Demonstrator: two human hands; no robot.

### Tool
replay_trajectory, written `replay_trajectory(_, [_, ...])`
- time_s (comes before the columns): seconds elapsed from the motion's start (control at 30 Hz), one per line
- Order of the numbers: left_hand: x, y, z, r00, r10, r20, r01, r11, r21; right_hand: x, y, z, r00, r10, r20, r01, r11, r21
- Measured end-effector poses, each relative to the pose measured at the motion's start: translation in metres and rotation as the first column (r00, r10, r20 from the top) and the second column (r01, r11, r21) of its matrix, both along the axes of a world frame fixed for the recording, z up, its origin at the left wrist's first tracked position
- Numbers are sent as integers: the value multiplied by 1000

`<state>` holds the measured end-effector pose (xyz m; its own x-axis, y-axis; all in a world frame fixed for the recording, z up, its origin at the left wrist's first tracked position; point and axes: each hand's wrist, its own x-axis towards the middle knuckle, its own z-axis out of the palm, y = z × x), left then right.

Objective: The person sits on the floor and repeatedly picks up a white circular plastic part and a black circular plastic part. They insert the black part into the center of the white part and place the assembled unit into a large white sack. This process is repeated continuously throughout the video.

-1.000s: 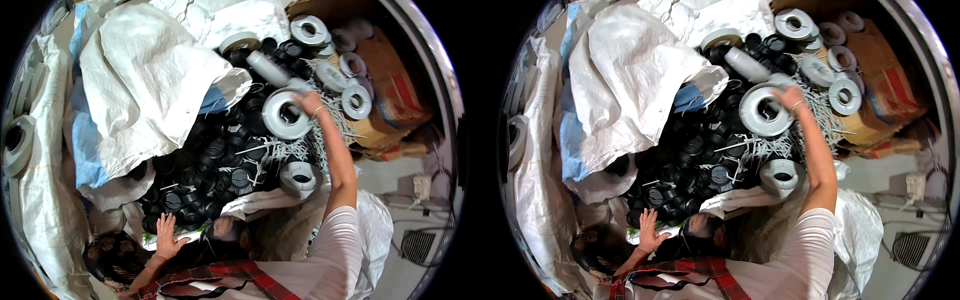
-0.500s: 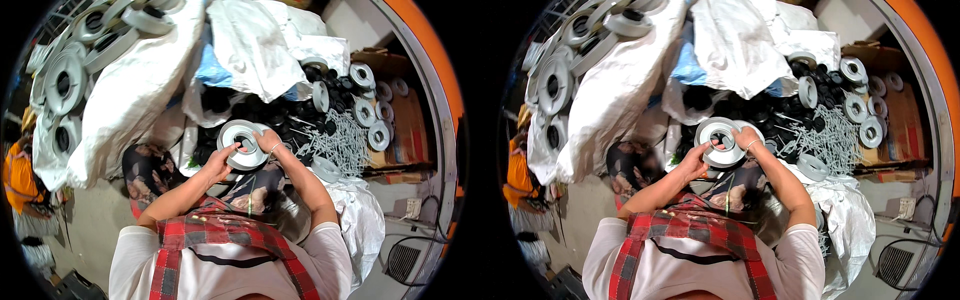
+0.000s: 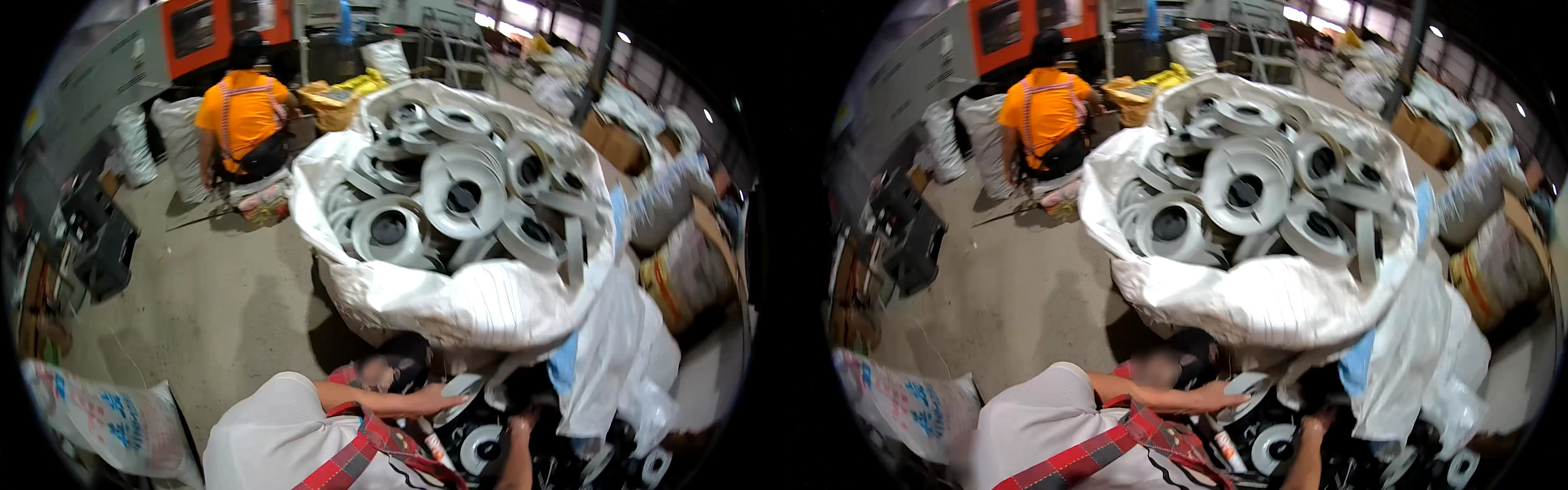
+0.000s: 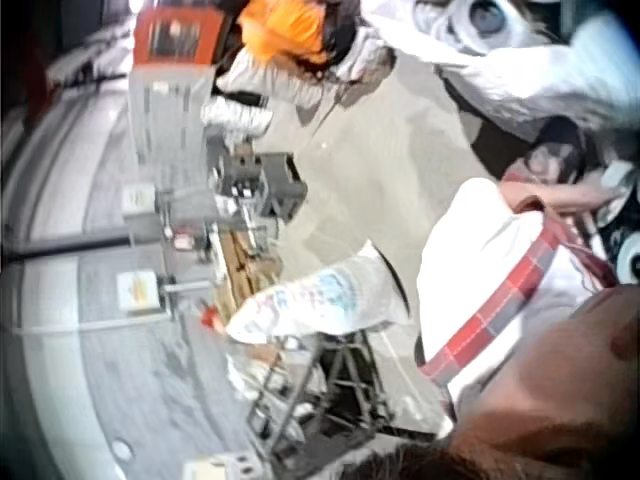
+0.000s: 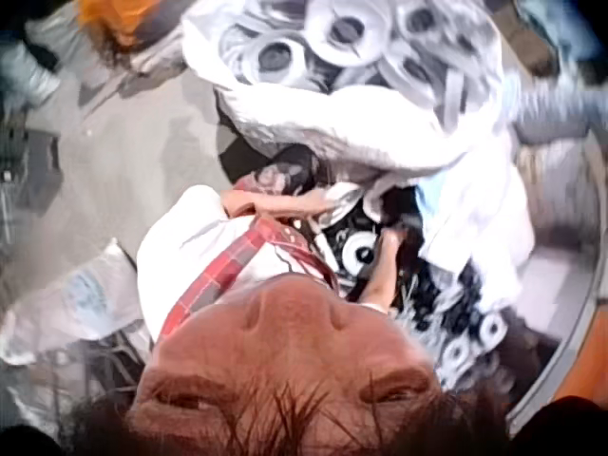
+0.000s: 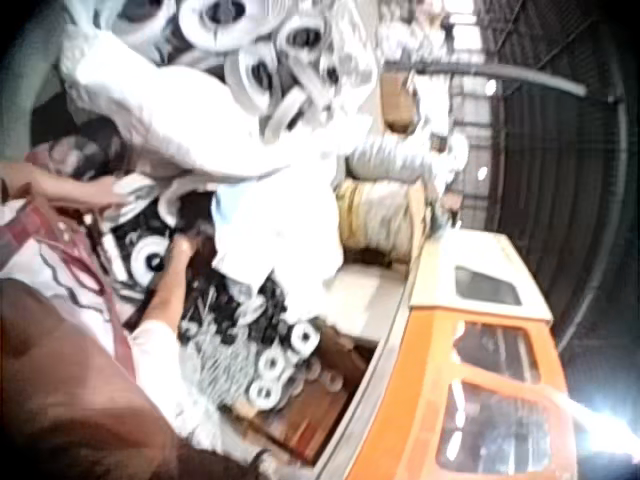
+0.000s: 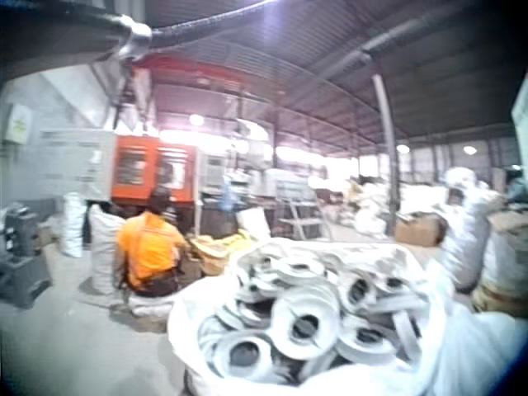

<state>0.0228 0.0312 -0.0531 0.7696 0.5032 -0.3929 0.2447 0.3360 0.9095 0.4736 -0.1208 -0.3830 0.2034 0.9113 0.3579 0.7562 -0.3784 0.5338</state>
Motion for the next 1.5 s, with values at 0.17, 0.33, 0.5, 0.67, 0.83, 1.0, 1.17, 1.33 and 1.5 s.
replay_trajectory(0.17, [-28,1,-54,985,153,-74,-130,959,252,-150,39,201,350,-320,-880,299,929,-218])
replay_trajectory(0.33, [-15,-10,-44,991,102,87,-116,978,173,-256,24,291,231,167,-959,116,974,197])
replay_trajectory(0.5, [-24,-13,-26,992,23,121,-30,998,61,-330,30,305,157,235,-959,56,968,246])
replay_trajectory(0.67, [-60,1,4,988,-96,122,83,991,109,-360,28,345,245,347,-905,-127,937,325])
replay_trajectory(0.83, [-69,21,-14,953,-178,247,250,919,-304,-370,22,375,435,490,-756,-614,775,149])
replay_trajectory(1.0, [-70,-10,2,930,-27,365,145,943,-301,-372,19,384,348,370,-861,-373,897,235])
replay_trajectory(1.17, [-69,-21,17,954,-87,285,89,996,4,-379,20,359,-19,297,-955,186,939,289])
replay_trajectory(1.33, [-70,-16,22,945,-75,318,102,992,-71,-376,13,367,192,387,-902,-22,920,390])
replay_trajectory(1.5, [-68,-26,19,893,-175,415,54,956,287,-383,20,375,-399,456,-795,457,851,259])
